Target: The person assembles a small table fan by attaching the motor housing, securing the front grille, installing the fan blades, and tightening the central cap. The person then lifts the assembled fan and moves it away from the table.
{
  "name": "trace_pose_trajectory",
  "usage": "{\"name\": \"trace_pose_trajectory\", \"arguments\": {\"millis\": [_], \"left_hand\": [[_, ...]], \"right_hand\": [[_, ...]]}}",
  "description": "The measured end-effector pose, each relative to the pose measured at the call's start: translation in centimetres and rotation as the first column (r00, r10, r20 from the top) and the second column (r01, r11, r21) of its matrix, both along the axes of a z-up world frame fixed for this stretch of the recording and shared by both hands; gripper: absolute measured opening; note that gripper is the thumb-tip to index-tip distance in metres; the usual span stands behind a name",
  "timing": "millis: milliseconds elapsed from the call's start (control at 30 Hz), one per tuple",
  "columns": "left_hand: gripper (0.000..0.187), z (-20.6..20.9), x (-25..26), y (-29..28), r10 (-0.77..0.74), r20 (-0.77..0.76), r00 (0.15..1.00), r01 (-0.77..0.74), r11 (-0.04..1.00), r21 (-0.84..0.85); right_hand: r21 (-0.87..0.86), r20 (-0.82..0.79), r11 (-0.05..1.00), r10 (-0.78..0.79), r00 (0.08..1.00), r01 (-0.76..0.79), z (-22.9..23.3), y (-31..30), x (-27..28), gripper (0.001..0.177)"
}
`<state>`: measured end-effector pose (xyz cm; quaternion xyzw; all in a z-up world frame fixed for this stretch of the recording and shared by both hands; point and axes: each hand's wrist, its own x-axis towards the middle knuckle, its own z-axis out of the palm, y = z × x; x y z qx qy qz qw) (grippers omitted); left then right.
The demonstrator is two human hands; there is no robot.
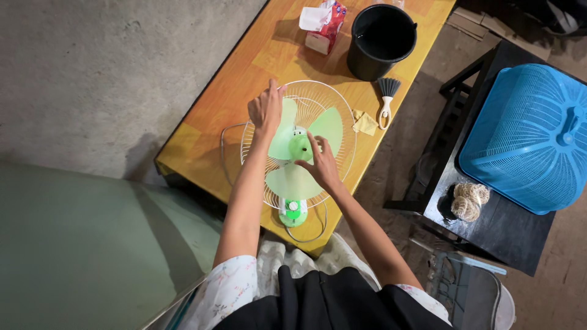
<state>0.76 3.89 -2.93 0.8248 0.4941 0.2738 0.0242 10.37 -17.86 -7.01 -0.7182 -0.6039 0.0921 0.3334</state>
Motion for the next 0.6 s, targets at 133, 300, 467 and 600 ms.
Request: {"name": "trace_pose_trajectory", "arguments": {"millis": [133,300,467,600], "left_hand": [[0.038,-0.3,0.0,0.1,-0.007,0.021,1.000,0.007,1.000,-0.004],[0.036,-0.1,0.2,0.1,-0.049,0.046,0.998,0.048,0.999,0.021],[0.037,0.7,0.2,0.2,-0.036,-0.089,0.995,0.024,0.990,-0.139],[0.050,1.0,0.4,-1.5,-0.005,-0.107,0.994,0.018,0.992,0.127]], "right_hand": [[0.040,0.032,0.998,0.055,0.998,-0.056,-0.2,0.7,0.2,0.087],[0.029,-0.134,1.000,0.016,0.991,-0.012,-0.8,1.1,0.7,0.085],[0.050,-0.156,0.999,0.001,0.988,0.006,-0.7,0.8,0.0,0.086],[0.002,-0.198,1.000,-0.009,0.980,0.009,-0.4,0.5,0.4,0.079]]}}
